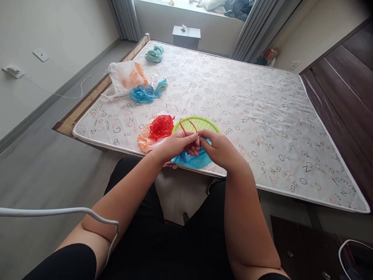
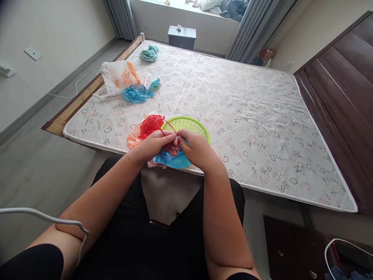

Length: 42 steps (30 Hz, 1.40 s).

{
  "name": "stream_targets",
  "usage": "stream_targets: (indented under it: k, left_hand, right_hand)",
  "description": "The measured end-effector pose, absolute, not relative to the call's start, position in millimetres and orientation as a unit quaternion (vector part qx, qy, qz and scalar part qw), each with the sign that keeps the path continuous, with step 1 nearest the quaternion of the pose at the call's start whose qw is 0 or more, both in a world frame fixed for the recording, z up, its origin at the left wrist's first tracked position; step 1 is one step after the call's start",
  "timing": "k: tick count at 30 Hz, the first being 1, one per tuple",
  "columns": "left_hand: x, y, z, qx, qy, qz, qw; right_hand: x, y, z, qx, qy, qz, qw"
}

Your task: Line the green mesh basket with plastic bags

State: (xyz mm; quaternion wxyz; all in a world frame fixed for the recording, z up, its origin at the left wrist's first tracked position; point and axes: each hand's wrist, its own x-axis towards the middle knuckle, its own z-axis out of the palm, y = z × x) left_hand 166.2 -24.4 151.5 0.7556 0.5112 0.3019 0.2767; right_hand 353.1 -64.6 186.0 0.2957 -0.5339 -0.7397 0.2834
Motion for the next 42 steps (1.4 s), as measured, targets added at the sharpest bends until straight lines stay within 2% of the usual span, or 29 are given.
stream_targets:
  k: [2, 6, 9, 13, 19, 22, 28, 31, 36, 42]
  left_hand:
    - [164, -23, 150, 0.581, 0.320, 0.303, 0.684]
    - [162, -22, 149, 0.668, 0.357, 0.388, 0.525]
    - [164, -28, 150, 0.708, 0.364, 0.418, 0.439]
    - [169, -38, 151, 0.747, 0.319, 0.409, 0.416]
    - [172, -39, 144, 0.811, 0.253, 0.404, 0.339]
    - [173, -38, 141, 0.838, 0.234, 0.387, 0.305]
    - [173, -40, 142, 0.829, 0.241, 0.380, 0.332]
    - [172, -38, 141, 0.807, 0.268, 0.400, 0.341]
    - [174, -38, 137, 0.807, 0.282, 0.411, 0.315]
    - [174, -39, 138, 0.809, 0.298, 0.395, 0.319]
  right_hand:
    - [352, -64, 182, -0.554, -0.724, 0.302, 0.279]
    - [353, -64, 180, -0.586, -0.677, 0.318, 0.311]
    - [354, -62, 177, -0.557, -0.656, 0.399, 0.317]
    - [355, -57, 166, -0.509, -0.602, 0.505, 0.351]
    - [356, -52, 157, -0.483, -0.533, 0.569, 0.399]
    - [357, -49, 154, -0.466, -0.509, 0.577, 0.437]
    - [370, -43, 148, -0.517, -0.463, 0.502, 0.516]
    - [373, -45, 152, -0.529, -0.503, 0.496, 0.470]
    - [366, -51, 161, -0.490, -0.575, 0.571, 0.322]
    - [371, -53, 163, -0.482, -0.594, 0.585, 0.268]
